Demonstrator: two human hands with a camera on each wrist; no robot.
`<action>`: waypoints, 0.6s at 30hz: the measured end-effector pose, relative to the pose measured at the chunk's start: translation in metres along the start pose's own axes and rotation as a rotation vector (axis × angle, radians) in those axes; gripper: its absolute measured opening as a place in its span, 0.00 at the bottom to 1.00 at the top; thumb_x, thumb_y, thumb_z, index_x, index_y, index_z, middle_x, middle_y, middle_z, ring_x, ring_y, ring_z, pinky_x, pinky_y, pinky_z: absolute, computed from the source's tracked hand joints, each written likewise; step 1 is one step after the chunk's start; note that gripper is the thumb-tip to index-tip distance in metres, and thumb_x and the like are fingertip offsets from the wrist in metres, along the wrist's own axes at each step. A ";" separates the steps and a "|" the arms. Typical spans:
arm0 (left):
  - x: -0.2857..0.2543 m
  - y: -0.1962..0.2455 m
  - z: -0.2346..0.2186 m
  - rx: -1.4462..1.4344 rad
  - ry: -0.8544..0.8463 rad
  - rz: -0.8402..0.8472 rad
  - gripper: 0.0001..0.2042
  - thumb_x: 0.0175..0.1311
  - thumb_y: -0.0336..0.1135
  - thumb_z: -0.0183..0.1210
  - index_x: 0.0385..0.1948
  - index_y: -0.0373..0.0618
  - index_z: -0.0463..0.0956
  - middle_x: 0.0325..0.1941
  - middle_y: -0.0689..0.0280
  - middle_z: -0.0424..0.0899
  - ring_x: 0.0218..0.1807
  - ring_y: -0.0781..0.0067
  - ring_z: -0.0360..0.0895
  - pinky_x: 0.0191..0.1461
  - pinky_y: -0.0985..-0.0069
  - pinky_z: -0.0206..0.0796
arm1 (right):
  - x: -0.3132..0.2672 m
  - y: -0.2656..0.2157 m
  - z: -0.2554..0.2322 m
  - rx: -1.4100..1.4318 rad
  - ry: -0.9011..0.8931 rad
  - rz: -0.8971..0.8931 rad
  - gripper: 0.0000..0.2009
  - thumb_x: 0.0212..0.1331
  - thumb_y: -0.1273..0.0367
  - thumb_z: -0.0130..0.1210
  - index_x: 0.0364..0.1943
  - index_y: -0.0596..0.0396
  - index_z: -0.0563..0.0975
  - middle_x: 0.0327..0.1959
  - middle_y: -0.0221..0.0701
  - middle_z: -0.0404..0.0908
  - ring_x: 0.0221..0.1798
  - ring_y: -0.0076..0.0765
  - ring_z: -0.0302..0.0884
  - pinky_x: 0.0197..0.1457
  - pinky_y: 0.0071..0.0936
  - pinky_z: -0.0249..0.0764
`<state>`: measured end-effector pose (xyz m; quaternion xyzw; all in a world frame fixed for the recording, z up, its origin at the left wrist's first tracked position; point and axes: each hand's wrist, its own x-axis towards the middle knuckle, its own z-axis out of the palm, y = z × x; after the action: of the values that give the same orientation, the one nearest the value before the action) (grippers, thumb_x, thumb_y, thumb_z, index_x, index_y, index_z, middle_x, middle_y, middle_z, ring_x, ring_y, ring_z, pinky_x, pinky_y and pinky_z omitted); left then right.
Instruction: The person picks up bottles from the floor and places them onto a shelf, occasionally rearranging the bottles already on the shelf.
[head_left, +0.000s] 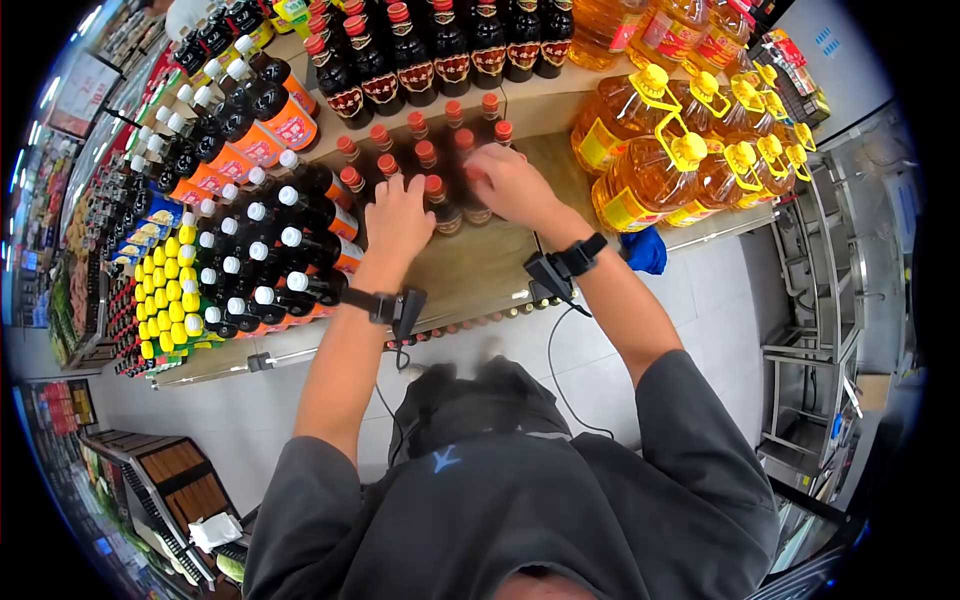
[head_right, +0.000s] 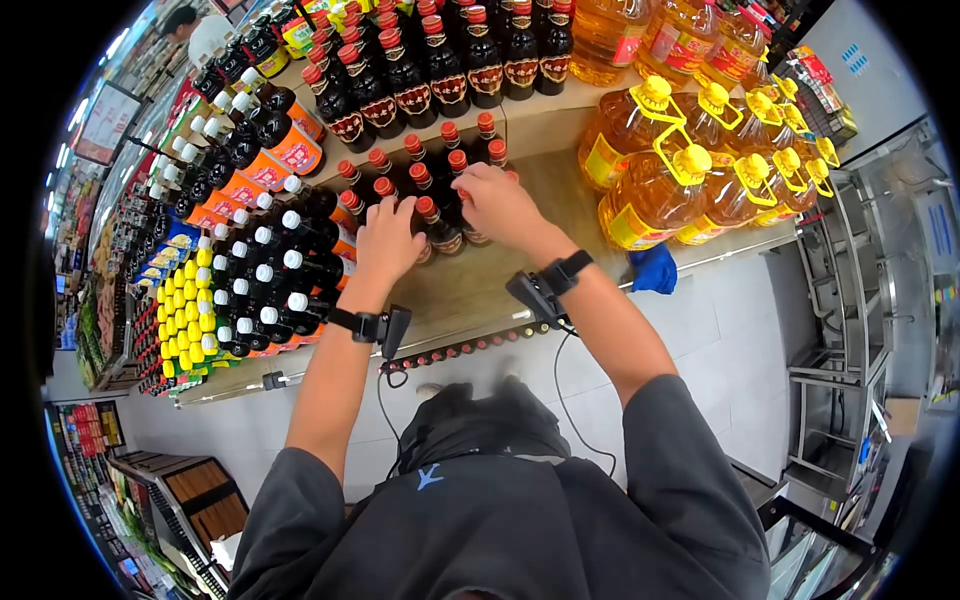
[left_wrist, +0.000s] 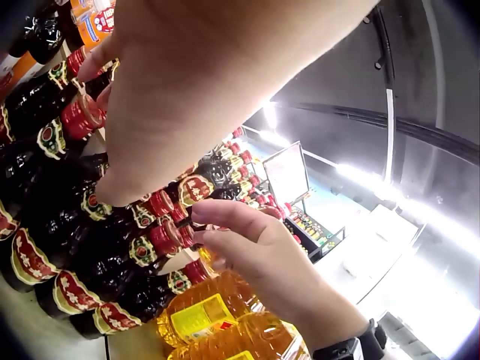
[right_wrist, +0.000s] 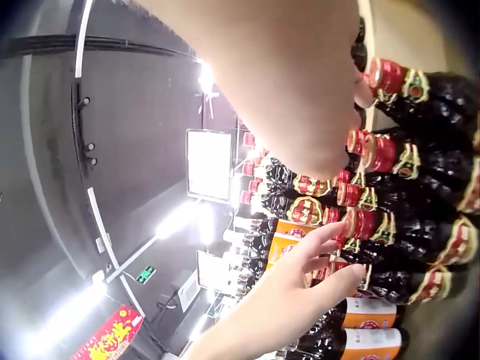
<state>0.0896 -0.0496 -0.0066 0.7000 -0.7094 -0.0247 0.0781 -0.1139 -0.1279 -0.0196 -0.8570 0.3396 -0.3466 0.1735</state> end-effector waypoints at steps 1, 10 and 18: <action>0.006 -0.002 -0.001 0.016 -0.018 -0.031 0.28 0.55 0.40 0.65 0.60 0.49 0.70 0.59 0.59 0.72 0.60 0.53 0.71 0.55 0.55 0.73 | 0.004 0.002 0.005 -0.034 0.006 -0.014 0.12 0.52 0.74 0.56 0.43 0.55 0.80 0.45 0.35 0.79 0.47 0.48 0.77 0.50 0.40 0.76; 0.021 -0.027 0.028 0.045 -0.239 -0.251 0.18 0.63 0.42 0.59 0.51 0.46 0.73 0.50 0.52 0.80 0.50 0.47 0.81 0.51 0.55 0.76 | 0.018 0.004 0.041 -0.326 -0.122 -0.183 0.16 0.49 0.64 0.62 0.44 0.50 0.79 0.43 0.33 0.82 0.48 0.40 0.77 0.48 0.43 0.73; -0.022 -0.015 0.014 0.003 -0.303 -0.352 0.13 0.59 0.41 0.60 0.41 0.46 0.83 0.42 0.51 0.85 0.46 0.48 0.84 0.50 0.57 0.77 | 0.031 -0.016 0.084 -0.458 -0.364 -0.084 0.07 0.56 0.67 0.54 0.36 0.50 0.79 0.28 0.32 0.85 0.34 0.39 0.85 0.38 0.36 0.76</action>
<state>0.1028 -0.0291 -0.0247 0.8013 -0.5802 -0.1417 -0.0361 -0.0301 -0.1328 -0.0554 -0.9353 0.3364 -0.1085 0.0193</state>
